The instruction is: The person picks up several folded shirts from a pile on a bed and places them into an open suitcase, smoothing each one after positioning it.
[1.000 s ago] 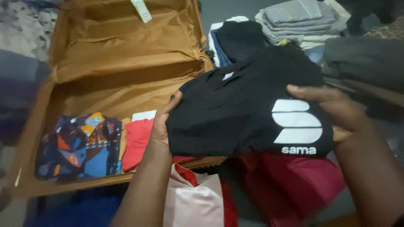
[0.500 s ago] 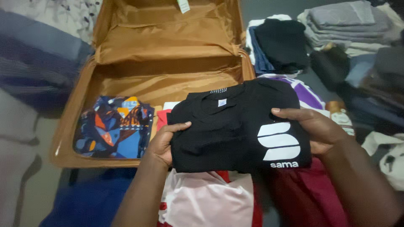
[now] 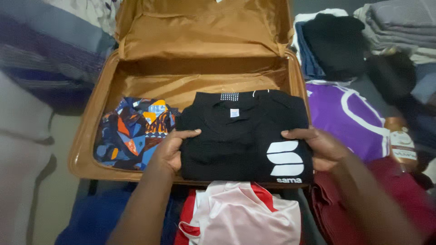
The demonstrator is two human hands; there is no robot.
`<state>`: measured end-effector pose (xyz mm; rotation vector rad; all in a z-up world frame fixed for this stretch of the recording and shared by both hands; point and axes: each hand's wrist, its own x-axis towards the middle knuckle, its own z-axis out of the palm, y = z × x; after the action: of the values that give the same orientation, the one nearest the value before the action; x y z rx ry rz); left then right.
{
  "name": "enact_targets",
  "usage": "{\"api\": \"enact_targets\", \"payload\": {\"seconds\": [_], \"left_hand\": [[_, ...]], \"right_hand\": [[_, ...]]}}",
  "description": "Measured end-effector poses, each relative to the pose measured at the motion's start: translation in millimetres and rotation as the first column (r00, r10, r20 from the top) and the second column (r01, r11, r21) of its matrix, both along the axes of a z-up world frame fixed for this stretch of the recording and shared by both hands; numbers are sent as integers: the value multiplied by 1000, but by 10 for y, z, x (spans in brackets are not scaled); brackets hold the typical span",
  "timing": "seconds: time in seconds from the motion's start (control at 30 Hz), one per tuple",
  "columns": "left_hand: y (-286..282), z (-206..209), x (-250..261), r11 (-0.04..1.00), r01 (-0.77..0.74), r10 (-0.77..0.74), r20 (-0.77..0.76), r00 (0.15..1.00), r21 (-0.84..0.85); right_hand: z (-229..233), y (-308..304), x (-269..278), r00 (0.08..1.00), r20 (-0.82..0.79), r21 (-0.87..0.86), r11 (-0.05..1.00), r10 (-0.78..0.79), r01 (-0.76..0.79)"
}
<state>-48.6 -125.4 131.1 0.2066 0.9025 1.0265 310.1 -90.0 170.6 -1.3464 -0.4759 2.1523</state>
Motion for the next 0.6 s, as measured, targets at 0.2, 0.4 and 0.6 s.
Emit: {"api": "enact_targets", "payload": {"seconds": [0.2, 0.4, 0.6], "left_hand": [[235, -238, -316, 996, -74, 69, -108, 992, -40], [360, -821, -462, 992, -80, 62, -183, 981, -97], [360, -1238, -491, 966, -93, 25, -269, 963, -242]], "right_hand": [[-483, 157, -269, 1000, -1, 91, 996, -14, 14], [-843, 273, -649, 998, 40, -37, 999, 39, -38], [-1179, 303, -734, 973, 221, -124, 992, 62, -35]]}}
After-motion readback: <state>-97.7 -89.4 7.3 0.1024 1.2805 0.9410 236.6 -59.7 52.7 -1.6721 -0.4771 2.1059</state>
